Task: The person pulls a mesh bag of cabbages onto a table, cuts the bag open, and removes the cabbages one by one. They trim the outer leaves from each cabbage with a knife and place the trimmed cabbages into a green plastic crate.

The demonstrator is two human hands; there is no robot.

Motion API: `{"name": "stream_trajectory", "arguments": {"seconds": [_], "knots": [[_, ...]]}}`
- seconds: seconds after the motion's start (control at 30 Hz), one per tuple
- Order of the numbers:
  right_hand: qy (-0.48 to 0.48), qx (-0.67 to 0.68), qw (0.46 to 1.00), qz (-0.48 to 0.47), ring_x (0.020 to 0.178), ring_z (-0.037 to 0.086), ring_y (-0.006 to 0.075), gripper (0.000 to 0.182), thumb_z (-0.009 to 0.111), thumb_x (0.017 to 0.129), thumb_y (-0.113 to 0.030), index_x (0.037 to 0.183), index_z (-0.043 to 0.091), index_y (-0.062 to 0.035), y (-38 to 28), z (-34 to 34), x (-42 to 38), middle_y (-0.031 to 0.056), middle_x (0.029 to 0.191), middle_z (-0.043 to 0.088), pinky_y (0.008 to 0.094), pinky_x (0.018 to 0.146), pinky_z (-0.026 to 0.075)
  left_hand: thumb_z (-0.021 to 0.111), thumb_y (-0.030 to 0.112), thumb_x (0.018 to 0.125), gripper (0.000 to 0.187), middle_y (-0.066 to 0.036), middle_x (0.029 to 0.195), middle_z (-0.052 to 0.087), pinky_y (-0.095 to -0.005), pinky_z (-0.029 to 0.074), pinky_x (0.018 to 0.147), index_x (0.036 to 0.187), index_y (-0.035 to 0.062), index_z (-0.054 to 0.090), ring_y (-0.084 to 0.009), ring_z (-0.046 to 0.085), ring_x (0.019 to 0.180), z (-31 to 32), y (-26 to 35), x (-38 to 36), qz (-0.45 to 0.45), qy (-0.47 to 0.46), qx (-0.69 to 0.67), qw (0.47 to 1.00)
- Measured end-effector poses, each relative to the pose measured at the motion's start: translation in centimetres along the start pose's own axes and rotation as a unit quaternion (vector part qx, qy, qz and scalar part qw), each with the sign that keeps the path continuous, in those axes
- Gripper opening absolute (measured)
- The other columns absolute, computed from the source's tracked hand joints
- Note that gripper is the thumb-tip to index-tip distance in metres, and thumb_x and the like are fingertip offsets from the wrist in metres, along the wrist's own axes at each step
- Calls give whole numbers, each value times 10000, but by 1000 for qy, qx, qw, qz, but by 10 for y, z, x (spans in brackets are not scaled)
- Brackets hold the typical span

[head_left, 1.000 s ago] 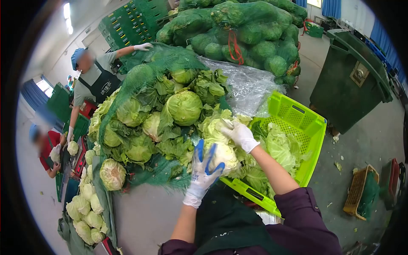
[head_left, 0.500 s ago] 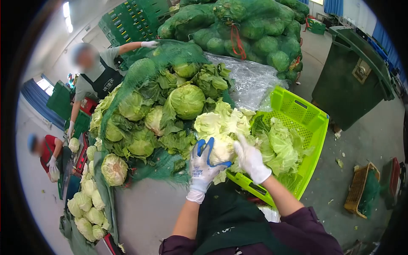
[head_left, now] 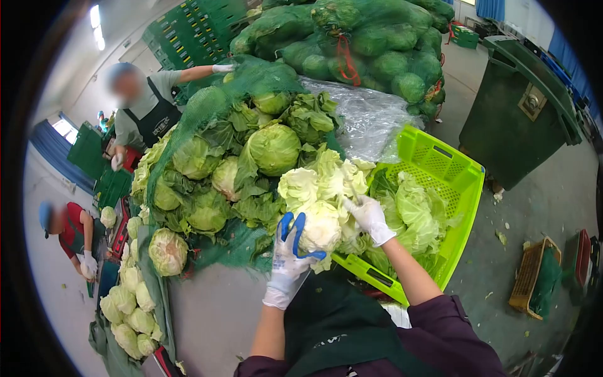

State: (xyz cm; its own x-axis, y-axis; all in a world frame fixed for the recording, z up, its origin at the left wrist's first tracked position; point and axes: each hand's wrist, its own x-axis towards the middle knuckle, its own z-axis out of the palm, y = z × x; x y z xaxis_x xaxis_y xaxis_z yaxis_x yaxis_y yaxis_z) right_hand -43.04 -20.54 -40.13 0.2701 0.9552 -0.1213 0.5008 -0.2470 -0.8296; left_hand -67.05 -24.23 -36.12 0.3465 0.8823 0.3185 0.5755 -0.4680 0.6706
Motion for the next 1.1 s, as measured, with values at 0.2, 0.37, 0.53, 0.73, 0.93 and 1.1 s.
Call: {"name": "stream_trajectory", "arguments": {"seconds": [0.2,0.37,0.53,0.73,0.93,1.1], "knots": [[62,-81,993,62,714,660,315,457,666,805,-396,1054,575,-23,43,14,30,198,815,664,402,664,505,783,132,504,895,-157,1372,425,-408,326,1078,1342,85,471,-329,385,1286,-10,-13,19,10,-29,-65,997],[177,-52,975,-127,810,634,373,388,578,873,-222,1243,492,-144,15,-17,-34,169,912,661,459,719,499,841,250,511,917,-150,1306,507,-415,334,1066,1337,97,472,-324,427,1251,0,8,59,-27,-41,16,999],[47,-218,966,-130,688,632,369,417,607,840,-198,1218,485,-72,-5,-22,-71,191,825,651,455,612,508,845,282,529,958,-162,1344,457,-424,331,1062,1377,123,428,-330,411,1251,26,10,78,-14,-7,24,1000],[83,-284,918,-263,476,602,299,100,540,804,-76,885,518,-21,3,-12,-53,128,551,565,418,415,472,854,305,531,1047,-179,1324,467,-435,321,1057,1424,115,342,-348,408,1239,31,17,80,-5,-6,-5,1000],[96,-329,914,-217,531,644,308,74,520,791,-21,850,544,16,-3,-8,-19,152,582,598,409,458,517,845,296,556,958,-178,1283,486,-428,354,1025,1390,114,410,-341,436,1202,42,12,81,13,35,9,999],[29,-307,933,-183,672,678,334,109,546,772,-6,850,605,42,-45,-22,-2,219,730,645,413,581,555,824,207,567,916,-179,1256,492,-413,396,993,1384,121,419,-339,481,1153,47,5,90,-11,56,-13,998]]}}
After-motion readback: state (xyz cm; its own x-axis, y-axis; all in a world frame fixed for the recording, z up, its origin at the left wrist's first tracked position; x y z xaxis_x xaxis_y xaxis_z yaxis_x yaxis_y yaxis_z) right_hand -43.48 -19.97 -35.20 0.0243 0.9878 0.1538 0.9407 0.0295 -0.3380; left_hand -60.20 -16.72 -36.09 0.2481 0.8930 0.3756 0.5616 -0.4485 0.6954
